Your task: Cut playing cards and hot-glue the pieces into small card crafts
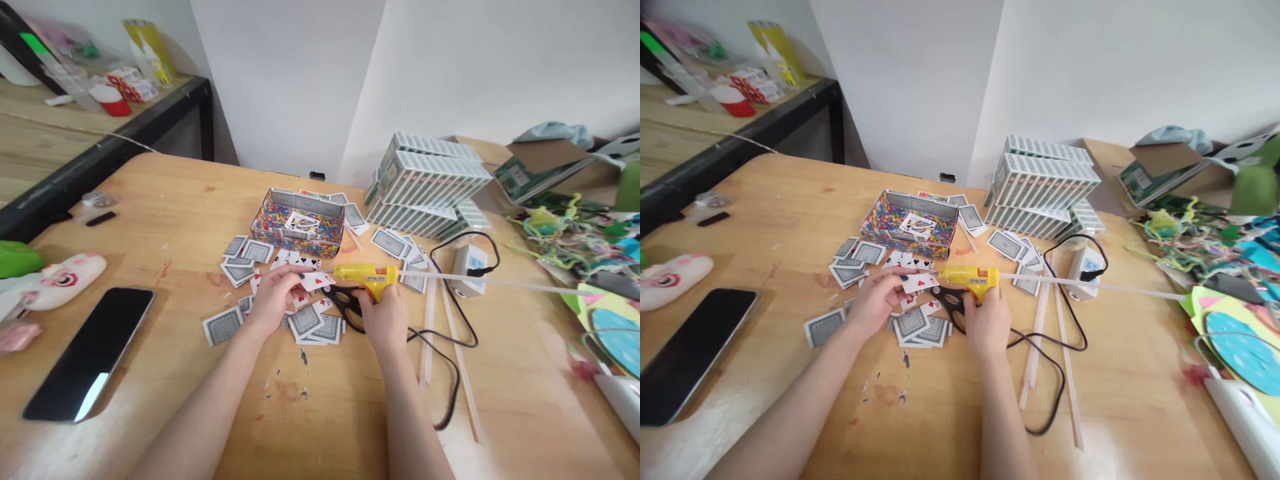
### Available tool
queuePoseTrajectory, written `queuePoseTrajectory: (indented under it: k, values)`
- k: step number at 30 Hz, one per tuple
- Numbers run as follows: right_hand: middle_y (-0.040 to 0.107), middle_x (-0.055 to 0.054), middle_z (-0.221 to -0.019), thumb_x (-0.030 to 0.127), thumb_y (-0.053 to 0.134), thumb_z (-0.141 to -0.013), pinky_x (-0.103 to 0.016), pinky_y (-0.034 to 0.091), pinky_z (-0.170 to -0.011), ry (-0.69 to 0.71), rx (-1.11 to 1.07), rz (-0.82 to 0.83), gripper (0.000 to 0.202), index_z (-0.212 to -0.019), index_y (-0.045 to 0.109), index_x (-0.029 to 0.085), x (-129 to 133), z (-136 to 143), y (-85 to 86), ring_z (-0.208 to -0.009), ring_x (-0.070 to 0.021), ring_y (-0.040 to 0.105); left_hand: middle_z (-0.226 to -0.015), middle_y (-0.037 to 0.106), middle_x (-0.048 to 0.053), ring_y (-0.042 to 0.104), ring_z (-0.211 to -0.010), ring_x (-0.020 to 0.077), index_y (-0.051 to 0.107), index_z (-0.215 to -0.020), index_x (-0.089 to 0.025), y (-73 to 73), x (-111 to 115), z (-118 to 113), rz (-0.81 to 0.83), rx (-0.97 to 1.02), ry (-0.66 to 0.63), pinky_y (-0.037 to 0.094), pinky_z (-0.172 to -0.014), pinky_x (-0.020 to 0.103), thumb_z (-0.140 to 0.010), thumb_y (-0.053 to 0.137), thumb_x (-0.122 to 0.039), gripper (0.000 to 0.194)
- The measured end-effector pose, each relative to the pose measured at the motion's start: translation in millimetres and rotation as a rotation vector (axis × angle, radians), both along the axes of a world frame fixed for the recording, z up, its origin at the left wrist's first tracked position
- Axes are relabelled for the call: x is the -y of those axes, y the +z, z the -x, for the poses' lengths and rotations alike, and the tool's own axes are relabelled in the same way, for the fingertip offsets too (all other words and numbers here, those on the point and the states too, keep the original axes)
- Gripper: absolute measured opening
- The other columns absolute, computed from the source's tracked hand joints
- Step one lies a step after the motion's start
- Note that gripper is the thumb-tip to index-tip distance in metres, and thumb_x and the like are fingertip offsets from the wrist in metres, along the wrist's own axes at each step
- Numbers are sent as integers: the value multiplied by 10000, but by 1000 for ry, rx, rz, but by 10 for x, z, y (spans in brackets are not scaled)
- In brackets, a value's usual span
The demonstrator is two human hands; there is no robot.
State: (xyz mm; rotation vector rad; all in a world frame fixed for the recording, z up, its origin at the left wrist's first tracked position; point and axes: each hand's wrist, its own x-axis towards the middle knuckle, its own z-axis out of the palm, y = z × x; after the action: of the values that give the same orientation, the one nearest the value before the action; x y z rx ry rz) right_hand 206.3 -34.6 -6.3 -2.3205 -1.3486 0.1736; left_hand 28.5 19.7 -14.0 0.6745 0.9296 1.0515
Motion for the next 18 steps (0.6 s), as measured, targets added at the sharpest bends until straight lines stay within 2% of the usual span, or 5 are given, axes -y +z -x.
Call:
queuePoseTrajectory:
  k: [10, 13, 16, 18]
  values:
    - [612, -121, -795, 360, 496, -730, -327, 387, -588, -36, 31, 35, 226, -827, 535, 160, -11, -4, -7, -705, -263, 569, -643, 657, 25, 586, -535, 130, 680, -664, -136, 116, 27, 3, 16, 73, -32, 449, -465, 224, -590, 559, -138, 141]
    - [604, -121, -789, 385, 501, -718, -343, 402, -611, -92, 7, -43, 248, -821, 532, 162, -23, -28, -25, -718, -269, 565, -645, 663, 31, 585, -532, 127, 688, -673, -133, 145, 40, 3, 24, 100, -41, 451, -464, 222, -587, 565, -126, 151]
    - [587, -128, -809, 405, 525, -692, -380, 415, -699, -143, 20, -172, 276, -823, 520, 162, -36, -107, -61, -817, -295, 550, -671, 681, 44, 609, -587, 147, 696, -711, -130, 163, 34, 13, 29, 123, -17, 473, -492, 232, -593, 580, -135, 166]
    - [573, -143, -852, 423, 553, -664, -416, 406, -744, -183, 51, -186, 318, -836, 503, 161, -37, -174, -100, -888, -320, 523, -675, 686, 49, 619, -604, 154, 699, -740, -127, 169, 16, 33, 20, 138, 1, 488, -509, 239, -598, 588, -146, 181]
